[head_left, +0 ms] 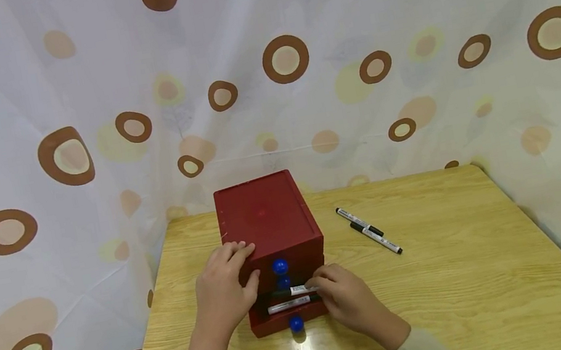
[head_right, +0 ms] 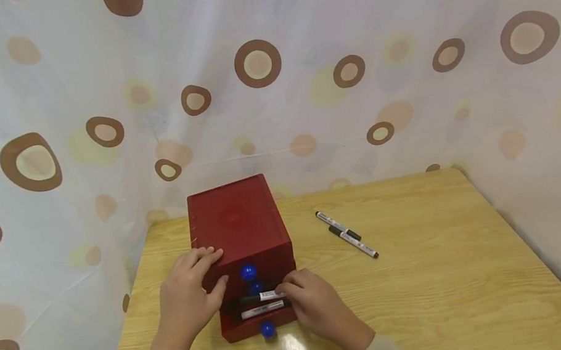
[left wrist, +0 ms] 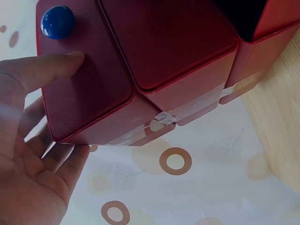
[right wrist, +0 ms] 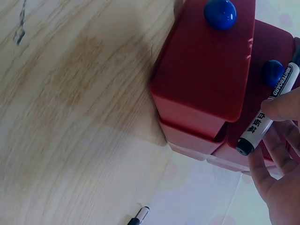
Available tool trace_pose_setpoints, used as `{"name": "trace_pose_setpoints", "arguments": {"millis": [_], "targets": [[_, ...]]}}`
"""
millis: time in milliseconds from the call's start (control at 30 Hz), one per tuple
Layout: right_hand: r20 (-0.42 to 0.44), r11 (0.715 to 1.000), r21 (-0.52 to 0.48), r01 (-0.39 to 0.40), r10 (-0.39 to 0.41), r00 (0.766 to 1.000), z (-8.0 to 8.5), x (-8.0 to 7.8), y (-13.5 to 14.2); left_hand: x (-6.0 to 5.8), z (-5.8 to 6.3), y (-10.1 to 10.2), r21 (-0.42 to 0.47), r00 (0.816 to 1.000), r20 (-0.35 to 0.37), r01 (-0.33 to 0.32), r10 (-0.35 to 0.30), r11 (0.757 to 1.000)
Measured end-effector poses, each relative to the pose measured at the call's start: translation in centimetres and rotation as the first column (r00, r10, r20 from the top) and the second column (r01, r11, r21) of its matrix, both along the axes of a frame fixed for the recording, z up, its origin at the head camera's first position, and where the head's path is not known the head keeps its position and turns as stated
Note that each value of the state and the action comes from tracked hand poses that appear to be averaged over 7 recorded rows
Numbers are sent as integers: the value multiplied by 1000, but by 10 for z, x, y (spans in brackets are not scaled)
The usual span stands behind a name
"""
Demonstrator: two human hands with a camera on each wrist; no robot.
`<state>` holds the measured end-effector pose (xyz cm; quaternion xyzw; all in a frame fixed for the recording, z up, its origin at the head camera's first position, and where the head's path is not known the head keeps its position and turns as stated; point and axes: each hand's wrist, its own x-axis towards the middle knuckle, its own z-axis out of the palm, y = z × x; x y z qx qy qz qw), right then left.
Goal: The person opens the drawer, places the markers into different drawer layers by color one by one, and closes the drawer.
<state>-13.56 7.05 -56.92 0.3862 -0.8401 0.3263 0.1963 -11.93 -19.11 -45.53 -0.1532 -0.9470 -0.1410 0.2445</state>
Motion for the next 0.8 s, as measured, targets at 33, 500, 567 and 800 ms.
{"name": "trace_pose_setpoints", "arguments": {"millis": [33, 500, 567, 800], "targets": [[-4, 1000, 5, -3, 3, 1000, 0, 0, -1, 0, 0, 0, 1, 1000, 1, 0, 0, 1000], [22, 999, 21, -37, 37, 999, -7, 2, -14, 1, 2, 1, -6, 1000, 14, -6, 6, 1000], [28, 999, 24, -33, 33, 999, -8, 2, -14, 1, 2, 1, -6, 1000, 12, -4, 4, 1000], [35, 1000, 27, -13, 12, 999, -5, 0, -11, 1, 3, 1, -3, 1000, 10, -4, 4, 1000]]}}
